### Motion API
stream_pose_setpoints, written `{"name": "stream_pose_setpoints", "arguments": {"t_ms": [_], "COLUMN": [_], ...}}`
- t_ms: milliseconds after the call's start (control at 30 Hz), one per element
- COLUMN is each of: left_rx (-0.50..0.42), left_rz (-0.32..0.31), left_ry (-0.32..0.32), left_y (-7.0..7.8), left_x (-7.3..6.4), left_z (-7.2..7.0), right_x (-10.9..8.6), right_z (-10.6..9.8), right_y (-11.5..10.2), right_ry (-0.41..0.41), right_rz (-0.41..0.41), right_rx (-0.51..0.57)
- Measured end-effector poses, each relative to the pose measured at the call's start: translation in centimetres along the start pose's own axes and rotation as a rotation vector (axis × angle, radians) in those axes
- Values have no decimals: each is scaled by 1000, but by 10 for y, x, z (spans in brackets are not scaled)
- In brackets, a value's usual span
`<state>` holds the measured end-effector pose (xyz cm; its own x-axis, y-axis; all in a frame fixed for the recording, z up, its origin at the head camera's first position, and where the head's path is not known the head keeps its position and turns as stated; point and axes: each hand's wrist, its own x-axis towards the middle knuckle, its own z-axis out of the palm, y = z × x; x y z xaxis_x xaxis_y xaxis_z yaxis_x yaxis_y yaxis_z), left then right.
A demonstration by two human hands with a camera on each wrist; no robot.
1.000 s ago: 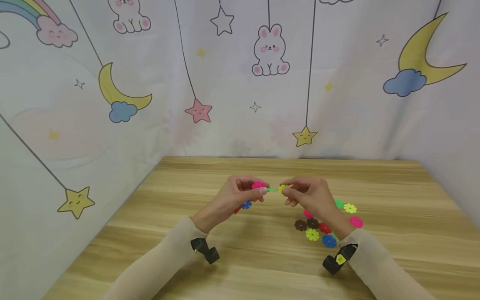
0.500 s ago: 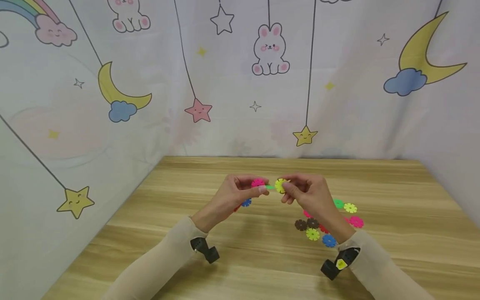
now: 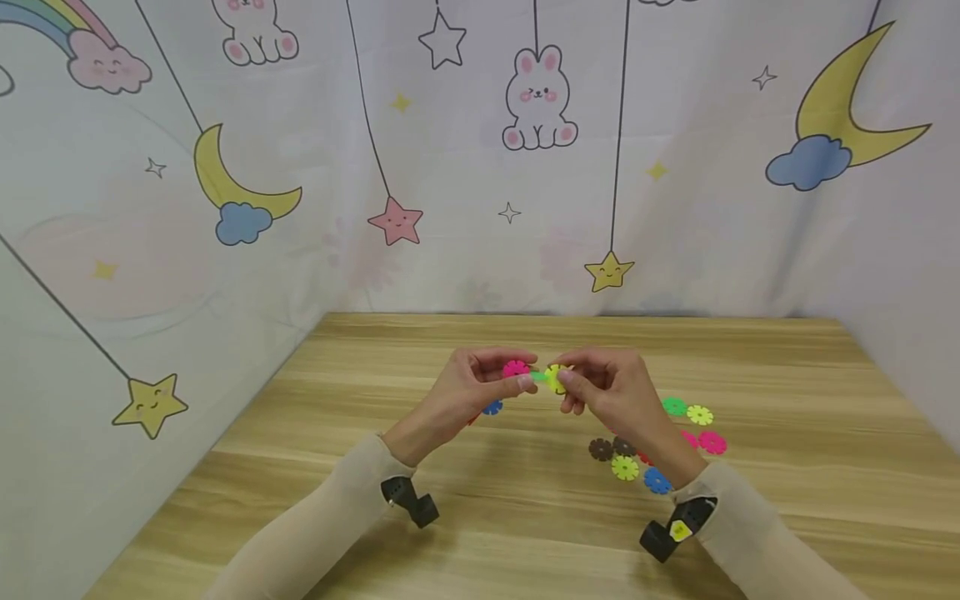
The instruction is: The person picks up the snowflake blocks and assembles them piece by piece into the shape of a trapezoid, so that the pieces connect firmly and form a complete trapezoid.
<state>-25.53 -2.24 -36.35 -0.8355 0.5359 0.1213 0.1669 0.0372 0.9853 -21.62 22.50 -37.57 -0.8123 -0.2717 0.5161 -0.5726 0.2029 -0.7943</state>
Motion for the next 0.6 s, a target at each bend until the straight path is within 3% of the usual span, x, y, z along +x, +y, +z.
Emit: {"name": "stream_pose_setpoints", "arguments": {"t_ms": [200, 400, 600], "left_rx": [20, -12, 13], "left_rz": [3, 5, 29], "left_ry": [-17, -29, 18], "left_y": [2, -1, -1], "left_x": [-2, -2, -2], "left_z": [0, 3, 4], "right_x": [0, 0, -2], "right_z": [2, 6, 7], "right_y": [-3, 0, 0], "right_ry": [-2, -7, 14], "right_rz": [-40, -106, -17], "right_rx": [-7, 80, 22]}}
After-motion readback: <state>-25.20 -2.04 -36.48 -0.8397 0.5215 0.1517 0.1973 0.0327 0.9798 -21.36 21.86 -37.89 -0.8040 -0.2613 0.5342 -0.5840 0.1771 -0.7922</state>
